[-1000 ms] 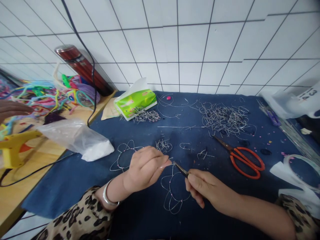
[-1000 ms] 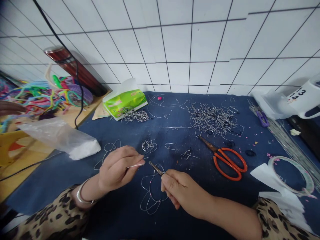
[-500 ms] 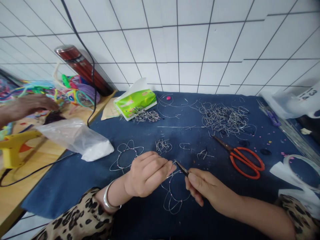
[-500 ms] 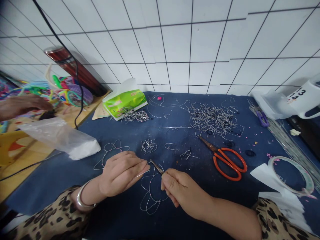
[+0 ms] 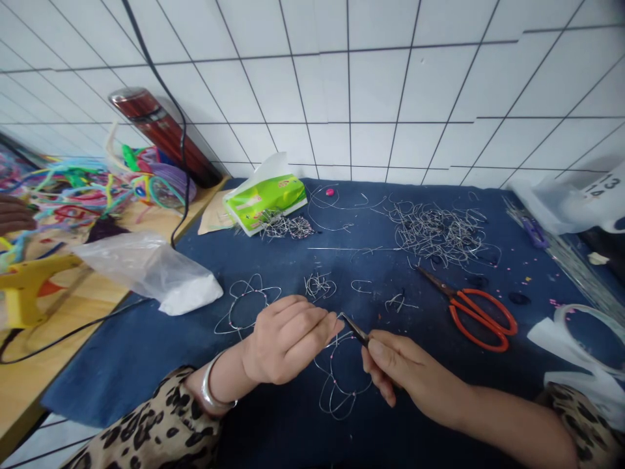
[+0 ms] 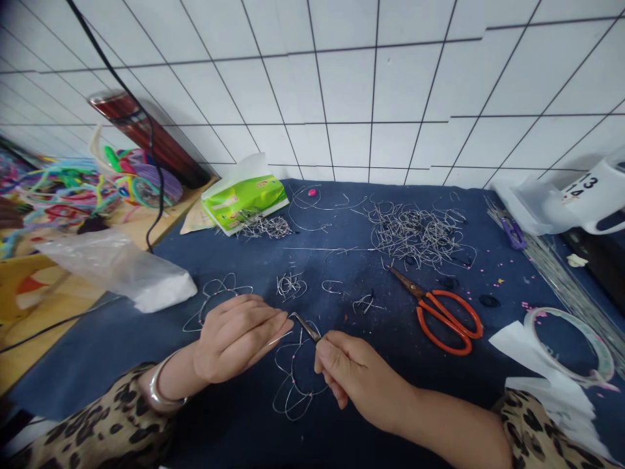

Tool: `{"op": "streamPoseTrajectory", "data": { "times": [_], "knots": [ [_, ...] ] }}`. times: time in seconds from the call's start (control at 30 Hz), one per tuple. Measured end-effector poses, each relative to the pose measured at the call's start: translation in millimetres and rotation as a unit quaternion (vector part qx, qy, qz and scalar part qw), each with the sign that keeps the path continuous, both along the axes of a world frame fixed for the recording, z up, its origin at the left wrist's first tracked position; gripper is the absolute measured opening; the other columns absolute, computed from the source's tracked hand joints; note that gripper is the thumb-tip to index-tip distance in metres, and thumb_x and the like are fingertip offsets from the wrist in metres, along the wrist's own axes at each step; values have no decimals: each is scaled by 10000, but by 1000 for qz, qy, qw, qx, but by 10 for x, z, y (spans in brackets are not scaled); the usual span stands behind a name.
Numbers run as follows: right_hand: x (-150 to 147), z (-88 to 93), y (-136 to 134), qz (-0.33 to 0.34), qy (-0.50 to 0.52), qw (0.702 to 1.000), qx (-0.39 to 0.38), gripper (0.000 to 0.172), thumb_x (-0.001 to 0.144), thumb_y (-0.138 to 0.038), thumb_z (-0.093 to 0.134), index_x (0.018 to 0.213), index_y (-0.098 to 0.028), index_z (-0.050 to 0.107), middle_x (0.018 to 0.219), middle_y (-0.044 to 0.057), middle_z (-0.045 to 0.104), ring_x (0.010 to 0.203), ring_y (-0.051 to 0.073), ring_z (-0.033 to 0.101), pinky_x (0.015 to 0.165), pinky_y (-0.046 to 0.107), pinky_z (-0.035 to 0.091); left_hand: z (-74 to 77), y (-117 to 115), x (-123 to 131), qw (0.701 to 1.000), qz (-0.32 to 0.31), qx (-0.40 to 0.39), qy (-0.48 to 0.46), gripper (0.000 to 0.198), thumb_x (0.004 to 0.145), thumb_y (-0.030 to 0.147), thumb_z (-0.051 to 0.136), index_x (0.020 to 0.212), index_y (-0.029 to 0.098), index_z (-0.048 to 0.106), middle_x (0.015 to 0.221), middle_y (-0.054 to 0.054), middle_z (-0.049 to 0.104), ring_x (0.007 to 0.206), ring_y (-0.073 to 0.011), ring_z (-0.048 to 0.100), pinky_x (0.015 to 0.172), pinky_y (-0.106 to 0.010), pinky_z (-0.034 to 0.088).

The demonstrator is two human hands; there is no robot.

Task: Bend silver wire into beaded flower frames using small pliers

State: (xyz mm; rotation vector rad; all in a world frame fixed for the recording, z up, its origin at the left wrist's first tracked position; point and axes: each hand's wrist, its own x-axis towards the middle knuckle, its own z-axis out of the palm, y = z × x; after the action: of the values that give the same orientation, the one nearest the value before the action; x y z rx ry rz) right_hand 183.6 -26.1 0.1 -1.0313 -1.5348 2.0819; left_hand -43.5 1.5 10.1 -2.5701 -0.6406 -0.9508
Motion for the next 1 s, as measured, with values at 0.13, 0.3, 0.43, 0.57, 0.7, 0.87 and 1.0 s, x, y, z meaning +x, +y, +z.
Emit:
{"op": "streamPoseTrajectory", "data": {
  "times": [0.13, 0.3, 0.43, 0.57, 0.7, 0.87, 1.0],
  "knots": [
    [1, 20, 6, 2, 2, 1000, -4, 416, 913, -511, 313, 803, -153, 493, 598, -35, 449, 508, 70, 445, 541, 232, 359, 10, 4, 3, 1000, 4, 0, -2, 217, 687, 82, 717, 863, 70, 591, 733, -50, 637, 652, -126, 584, 572, -284, 517],
    [2, 10, 3, 1, 3, 1000, 0, 418, 914, -511, 309, 805, -153, 495, 625, -29, 459, 512, 69, 448, 541, 235, 362, 0, 14, 7, 1000, 1, -2, -1, 242, 662, 71, 734, 855, 67, 589, 732, -53, 638, 642, -129, 582, 570, -287, 515],
    [1, 6, -8, -2, 7, 1000, -2, 418, 909, -515, 319, 793, -151, 487, 632, -31, 436, 505, 63, 418, 519, 228, 354, -30, 6, 8, 1000, 2, -5, 3, 263, 654, 78, 742, 868, 72, 590, 749, -51, 641, 642, -127, 578, 574, -289, 514],
    [-9, 12, -9, -11, 21, 999, -32, 422, 896, -530, 343, 781, -146, 477, 634, -32, 405, 522, 63, 388, 493, 216, 343, -50, -4, 10, 1000, 3, -4, 4, 265, 653, 76, 742, 869, 70, 590, 754, -50, 640, 650, -127, 578, 582, -290, 512],
    [-14, 5, -6, -16, 26, 999, -42, 421, 894, -529, 350, 774, -144, 472, 640, -30, 401, 527, 61, 382, 486, 212, 335, -54, -6, 10, 1000, 10, -2, 6, 258, 664, 84, 735, 878, 77, 590, 755, -43, 639, 647, -124, 576, 587, -289, 514],
    [-13, -9, -15, -14, 29, 999, -28, 417, 901, -520, 338, 788, -143, 479, 638, -30, 411, 517, 60, 393, 490, 216, 353, -54, -2, 2, 1000, 12, -2, 7, 264, 660, 86, 738, 881, 80, 594, 769, -47, 643, 660, -131, 588, 598, -295, 518],
    [-23, -2, -13, -15, 23, 999, -35, 424, 897, -527, 341, 784, -142, 477, 636, -30, 412, 516, 59, 395, 481, 209, 349, -52, -2, 8, 1000, 13, -5, -1, 259, 657, 76, 739, 872, 71, 595, 768, -50, 643, 669, -132, 593, 603, -294, 517]
  ]
}}
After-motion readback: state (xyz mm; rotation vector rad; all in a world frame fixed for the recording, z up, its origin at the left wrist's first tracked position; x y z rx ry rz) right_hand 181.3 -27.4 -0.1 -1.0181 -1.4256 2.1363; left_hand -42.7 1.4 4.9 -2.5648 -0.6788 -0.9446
